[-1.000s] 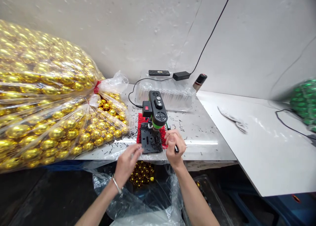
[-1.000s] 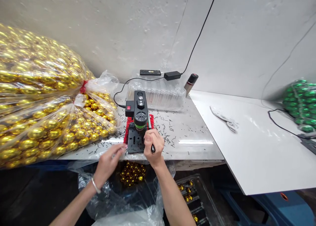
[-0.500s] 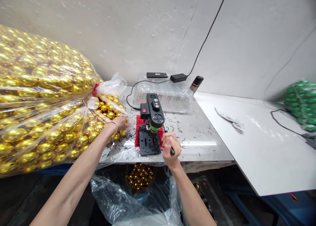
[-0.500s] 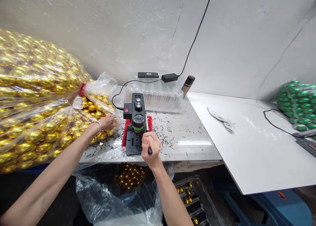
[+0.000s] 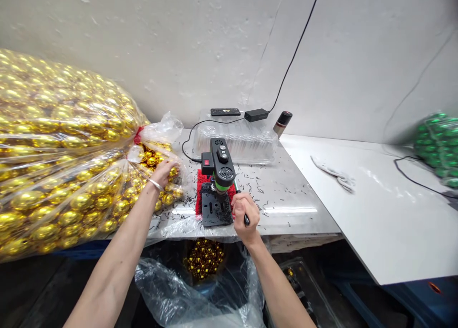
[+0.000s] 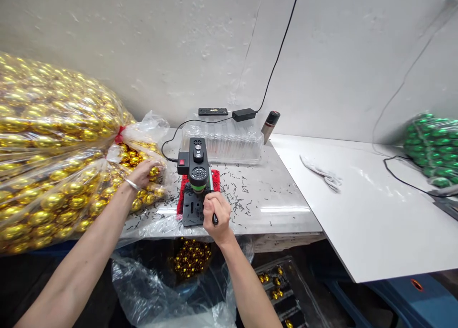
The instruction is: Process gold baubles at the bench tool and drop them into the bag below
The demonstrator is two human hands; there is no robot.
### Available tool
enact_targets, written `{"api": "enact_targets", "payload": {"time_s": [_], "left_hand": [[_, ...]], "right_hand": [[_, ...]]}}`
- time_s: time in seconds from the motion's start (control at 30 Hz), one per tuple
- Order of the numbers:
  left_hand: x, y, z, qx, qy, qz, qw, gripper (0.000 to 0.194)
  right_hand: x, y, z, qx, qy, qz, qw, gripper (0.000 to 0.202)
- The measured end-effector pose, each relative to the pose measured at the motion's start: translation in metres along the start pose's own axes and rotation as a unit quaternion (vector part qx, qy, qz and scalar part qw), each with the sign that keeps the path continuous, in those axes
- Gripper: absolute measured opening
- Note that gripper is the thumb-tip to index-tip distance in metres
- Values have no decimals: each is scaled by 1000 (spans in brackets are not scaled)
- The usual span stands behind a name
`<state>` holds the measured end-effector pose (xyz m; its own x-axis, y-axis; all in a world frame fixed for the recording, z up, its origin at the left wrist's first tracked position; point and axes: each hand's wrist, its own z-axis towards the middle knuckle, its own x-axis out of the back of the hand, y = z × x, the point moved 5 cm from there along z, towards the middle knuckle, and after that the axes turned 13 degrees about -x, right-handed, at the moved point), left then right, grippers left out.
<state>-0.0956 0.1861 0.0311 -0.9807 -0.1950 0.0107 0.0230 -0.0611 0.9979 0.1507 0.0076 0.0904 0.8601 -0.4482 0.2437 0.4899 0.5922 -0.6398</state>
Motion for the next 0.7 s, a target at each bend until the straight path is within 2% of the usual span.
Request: {"api": "enact_targets", "payload": {"time_s": [0.1,0.17,0.23,0.33,0.4,0.47,0.57,0.7], "left_hand": [[21,13,-22,36,38,-98,994,12],[28,18,-48,77,63,-221,970,9],[26,19,-77,120,64,-317,939,11],[11,14,-117,171,23,-361,917,20],[-2,6,-134,197,0,-364,910,23],[-14,-3,-142,199,-13,-343,918,24],[-30,-19,-144,154,-33,-265,951,28],[-53,-39,-141,85,-75,-138,984,48]], "right_hand": [[0,1,-1,-1,-1,10,1000,28],[0,2,-1,-7,-4,17,1000,29],[0,2,-2,-12,-3,25,1000,29],[1,3,-2,-12,6,31,999,29],[1,3,-2,-13,7,28,999,30],[1,3,-2,-15,1,21,1000,30],[2,2,-1,-5,-4,15,1000,29],[2,1,0,-9,-7,12,1000,29]]}}
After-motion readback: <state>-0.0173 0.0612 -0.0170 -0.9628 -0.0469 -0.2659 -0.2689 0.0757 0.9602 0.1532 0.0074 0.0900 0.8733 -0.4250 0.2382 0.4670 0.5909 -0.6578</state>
